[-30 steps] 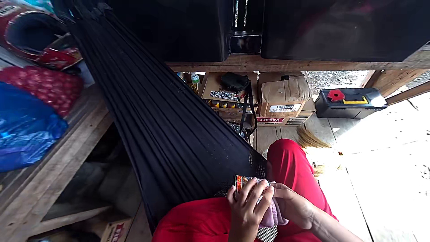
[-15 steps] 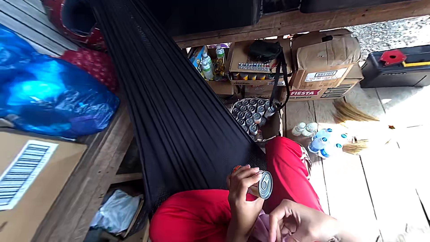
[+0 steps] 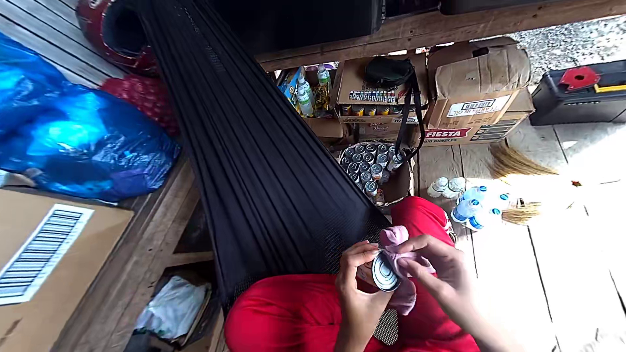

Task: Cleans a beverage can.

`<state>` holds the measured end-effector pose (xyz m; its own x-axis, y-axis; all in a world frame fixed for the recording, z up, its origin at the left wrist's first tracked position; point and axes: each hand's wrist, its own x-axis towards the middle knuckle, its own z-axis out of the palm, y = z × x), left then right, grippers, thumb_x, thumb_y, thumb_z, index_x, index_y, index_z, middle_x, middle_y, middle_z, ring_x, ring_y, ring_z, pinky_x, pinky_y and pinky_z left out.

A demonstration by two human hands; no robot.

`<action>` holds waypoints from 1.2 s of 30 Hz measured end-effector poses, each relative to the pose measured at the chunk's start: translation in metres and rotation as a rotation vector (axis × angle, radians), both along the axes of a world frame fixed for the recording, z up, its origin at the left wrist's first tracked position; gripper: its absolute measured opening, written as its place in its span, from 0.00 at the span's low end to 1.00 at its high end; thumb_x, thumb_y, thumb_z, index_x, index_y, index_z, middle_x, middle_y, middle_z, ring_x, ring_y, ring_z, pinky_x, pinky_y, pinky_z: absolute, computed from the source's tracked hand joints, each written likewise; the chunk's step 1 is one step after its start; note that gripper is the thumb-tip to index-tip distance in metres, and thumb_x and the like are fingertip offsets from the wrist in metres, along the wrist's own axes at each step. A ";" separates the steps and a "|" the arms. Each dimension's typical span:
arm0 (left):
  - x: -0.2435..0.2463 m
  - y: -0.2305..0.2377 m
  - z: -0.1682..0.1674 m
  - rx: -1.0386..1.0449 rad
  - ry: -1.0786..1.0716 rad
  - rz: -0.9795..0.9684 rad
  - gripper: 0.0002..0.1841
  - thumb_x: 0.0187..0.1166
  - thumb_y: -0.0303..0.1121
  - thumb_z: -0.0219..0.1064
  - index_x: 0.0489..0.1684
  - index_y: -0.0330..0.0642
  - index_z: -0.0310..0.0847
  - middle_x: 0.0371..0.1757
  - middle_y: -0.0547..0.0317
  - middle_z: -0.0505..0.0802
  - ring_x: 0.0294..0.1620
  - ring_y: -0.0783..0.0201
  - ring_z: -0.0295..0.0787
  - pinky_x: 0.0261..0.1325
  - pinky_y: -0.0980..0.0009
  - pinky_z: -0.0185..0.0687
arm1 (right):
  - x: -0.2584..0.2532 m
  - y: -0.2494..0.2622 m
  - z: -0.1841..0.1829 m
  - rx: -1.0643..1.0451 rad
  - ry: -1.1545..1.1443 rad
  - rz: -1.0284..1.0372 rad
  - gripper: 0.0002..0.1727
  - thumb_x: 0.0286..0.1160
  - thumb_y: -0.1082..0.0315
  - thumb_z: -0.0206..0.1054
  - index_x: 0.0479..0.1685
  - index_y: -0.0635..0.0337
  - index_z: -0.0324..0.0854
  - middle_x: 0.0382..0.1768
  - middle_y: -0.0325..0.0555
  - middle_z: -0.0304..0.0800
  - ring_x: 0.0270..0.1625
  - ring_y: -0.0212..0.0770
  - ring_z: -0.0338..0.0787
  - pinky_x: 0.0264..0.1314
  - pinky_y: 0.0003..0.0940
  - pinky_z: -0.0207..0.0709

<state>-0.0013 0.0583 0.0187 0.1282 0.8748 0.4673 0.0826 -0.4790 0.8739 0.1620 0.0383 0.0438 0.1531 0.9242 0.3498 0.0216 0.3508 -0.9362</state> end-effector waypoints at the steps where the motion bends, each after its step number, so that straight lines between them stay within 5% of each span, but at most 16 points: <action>1: 0.011 0.002 -0.001 -0.002 -0.011 0.009 0.28 0.55 0.32 0.87 0.56 0.47 0.81 0.62 0.63 0.91 0.72 0.69 0.84 0.76 0.71 0.79 | 0.005 0.003 -0.002 0.039 -0.114 -0.057 0.07 0.75 0.65 0.70 0.44 0.56 0.89 0.39 0.32 0.94 0.39 0.19 0.89 0.46 0.15 0.84; 8: 0.093 0.029 -0.005 0.014 -0.117 0.049 0.26 0.56 0.33 0.85 0.55 0.48 0.80 0.62 0.66 0.91 0.71 0.71 0.84 0.75 0.72 0.80 | 0.069 0.009 -0.016 0.432 -0.669 -0.220 0.10 0.84 0.70 0.60 0.48 0.50 0.89 0.50 0.34 0.96 0.58 0.32 0.87 0.68 0.22 0.73; 16: 0.150 0.041 0.002 0.029 -0.134 -0.035 0.27 0.55 0.33 0.86 0.54 0.47 0.78 0.62 0.64 0.91 0.71 0.71 0.83 0.76 0.72 0.79 | 0.122 0.015 -0.001 0.412 -0.733 -0.300 0.12 0.83 0.72 0.57 0.44 0.50 0.87 0.47 0.33 0.95 0.54 0.31 0.86 0.64 0.18 0.72; 21: 0.127 0.036 -0.002 0.037 -0.101 -0.026 0.27 0.53 0.31 0.87 0.53 0.45 0.79 0.61 0.61 0.91 0.71 0.70 0.84 0.73 0.73 0.81 | 0.103 0.009 -0.011 0.400 -0.793 -0.364 0.13 0.85 0.70 0.56 0.47 0.45 0.87 0.48 0.28 0.96 0.58 0.32 0.84 0.68 0.24 0.67; 24: 0.093 0.031 -0.004 0.013 -0.075 -0.063 0.28 0.52 0.28 0.86 0.53 0.42 0.77 0.62 0.58 0.91 0.70 0.70 0.85 0.72 0.74 0.81 | 0.060 0.006 -0.012 0.348 -0.688 -0.380 0.12 0.82 0.71 0.57 0.43 0.48 0.88 0.45 0.31 0.95 0.56 0.30 0.85 0.68 0.19 0.70; 29: 0.014 0.015 -0.004 -0.029 0.007 -0.058 0.28 0.51 0.29 0.87 0.52 0.43 0.79 0.60 0.60 0.92 0.69 0.70 0.86 0.73 0.72 0.82 | -0.002 -0.012 -0.020 0.242 -0.404 -0.129 0.09 0.81 0.70 0.58 0.43 0.50 0.86 0.44 0.31 0.94 0.54 0.27 0.87 0.65 0.22 0.74; 36: -0.052 -0.001 0.015 -0.074 0.050 -0.077 0.24 0.57 0.27 0.83 0.53 0.39 0.79 0.60 0.55 0.92 0.68 0.68 0.87 0.73 0.71 0.81 | -0.065 -0.021 -0.018 0.409 -0.420 -0.024 0.11 0.88 0.67 0.55 0.48 0.51 0.85 0.52 0.36 0.94 0.64 0.32 0.87 0.74 0.23 0.73</action>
